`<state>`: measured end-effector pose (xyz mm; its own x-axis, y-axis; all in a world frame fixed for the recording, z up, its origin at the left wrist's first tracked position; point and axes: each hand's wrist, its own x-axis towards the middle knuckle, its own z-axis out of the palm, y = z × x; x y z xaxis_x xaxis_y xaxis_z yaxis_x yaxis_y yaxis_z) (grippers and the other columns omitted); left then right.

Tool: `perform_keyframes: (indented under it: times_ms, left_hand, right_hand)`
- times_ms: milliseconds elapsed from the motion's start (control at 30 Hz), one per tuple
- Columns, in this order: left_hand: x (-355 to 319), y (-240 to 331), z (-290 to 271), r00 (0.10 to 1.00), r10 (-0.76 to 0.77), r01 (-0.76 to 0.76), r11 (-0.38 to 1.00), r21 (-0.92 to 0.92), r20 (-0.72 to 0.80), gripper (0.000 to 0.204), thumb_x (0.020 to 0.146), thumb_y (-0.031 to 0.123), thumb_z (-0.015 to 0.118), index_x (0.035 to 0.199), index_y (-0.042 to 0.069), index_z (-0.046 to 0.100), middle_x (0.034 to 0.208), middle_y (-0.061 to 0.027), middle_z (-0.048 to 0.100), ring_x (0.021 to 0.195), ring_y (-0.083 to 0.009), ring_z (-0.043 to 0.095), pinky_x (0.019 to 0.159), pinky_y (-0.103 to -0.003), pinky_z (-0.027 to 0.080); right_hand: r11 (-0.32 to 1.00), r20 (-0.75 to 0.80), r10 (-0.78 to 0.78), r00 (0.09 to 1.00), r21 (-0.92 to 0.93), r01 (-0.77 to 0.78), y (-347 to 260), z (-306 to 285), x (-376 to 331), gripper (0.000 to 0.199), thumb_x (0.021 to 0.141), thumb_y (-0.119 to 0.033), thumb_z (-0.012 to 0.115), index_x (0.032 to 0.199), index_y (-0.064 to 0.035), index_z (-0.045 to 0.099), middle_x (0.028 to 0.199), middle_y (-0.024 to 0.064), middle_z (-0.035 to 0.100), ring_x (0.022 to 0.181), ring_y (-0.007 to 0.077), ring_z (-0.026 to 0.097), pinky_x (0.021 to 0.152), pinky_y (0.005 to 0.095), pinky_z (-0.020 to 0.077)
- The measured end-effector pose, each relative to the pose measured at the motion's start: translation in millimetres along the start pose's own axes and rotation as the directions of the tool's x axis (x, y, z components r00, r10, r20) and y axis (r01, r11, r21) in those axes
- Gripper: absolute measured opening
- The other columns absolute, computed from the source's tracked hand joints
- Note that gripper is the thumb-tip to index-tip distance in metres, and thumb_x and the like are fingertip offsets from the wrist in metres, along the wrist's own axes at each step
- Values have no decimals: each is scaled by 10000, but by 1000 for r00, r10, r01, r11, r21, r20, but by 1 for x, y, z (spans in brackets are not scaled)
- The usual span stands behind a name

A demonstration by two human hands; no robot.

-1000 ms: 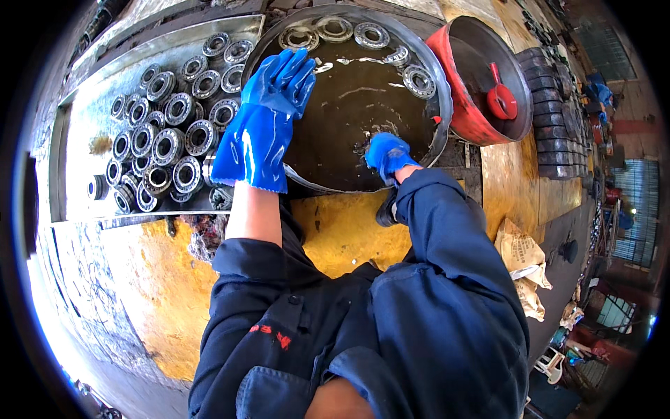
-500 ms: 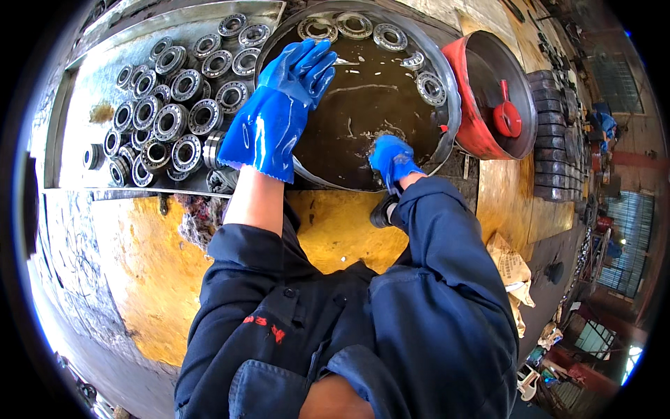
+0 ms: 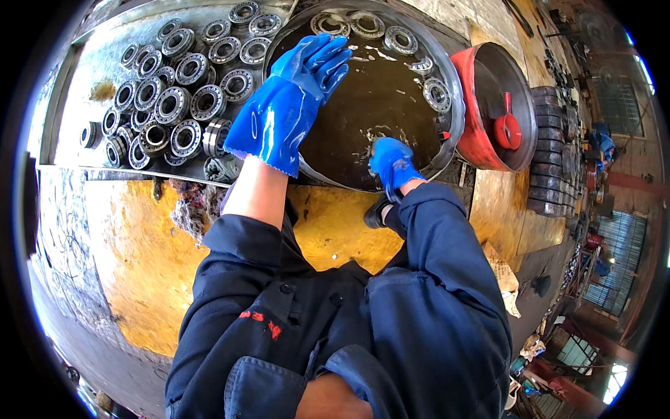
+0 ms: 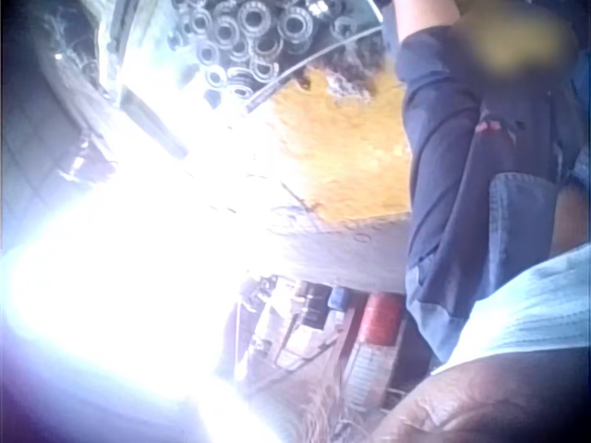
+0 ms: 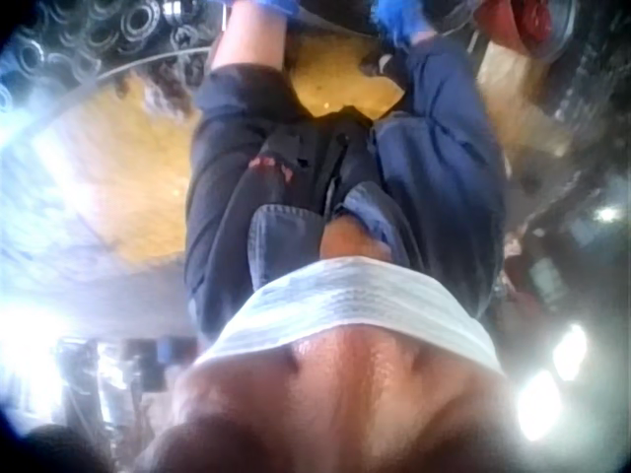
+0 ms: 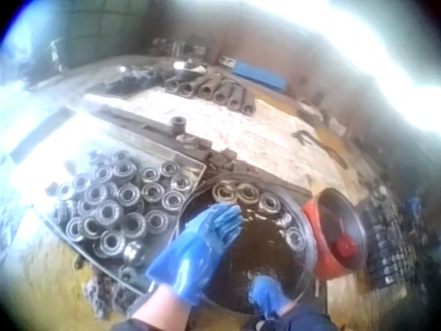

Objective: The person sits on the floor and cleans metal bearings by dipping them into a bucket of dark liquid. They scrub the bearings with gloved hands and a small brush, then place them into a metal tray.

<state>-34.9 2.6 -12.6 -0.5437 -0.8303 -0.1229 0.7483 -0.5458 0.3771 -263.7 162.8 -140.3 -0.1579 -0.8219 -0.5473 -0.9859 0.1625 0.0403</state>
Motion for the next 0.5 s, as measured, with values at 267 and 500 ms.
perform_keyframes:
  times_ms: [267, 500]
  left_hand:
    - [-7, 0, -7, 997, 70, -72, 996, 49, 45, 448, 1069, 371, 492, 1382, 52, 522, 1391, -169, 598, 1270, -324, 597, 1082, -439, 488]
    - [-1, 1, 0, 1000, 11, -11, 999, 41, 3, 423, 1073, 353, 484, 1368, 53, 530, 1379, -163, 607, 1255, -317, 608, 1076, -430, 490]
  right_hand:
    - [1000, 60, -10, 998, 7, 10, -18, -37, -18, 328, 842, -374, 720, 981, -82, 774, 1062, 189, 738, 1035, 345, 709, 854, 492, 546]
    - [980, 39, -41, 998, -191, 47, -22, -26, -14, 245, 801, -237, 673, 921, -41, 757, 954, 186, 741, 911, 376, 721, 772, 514, 551]
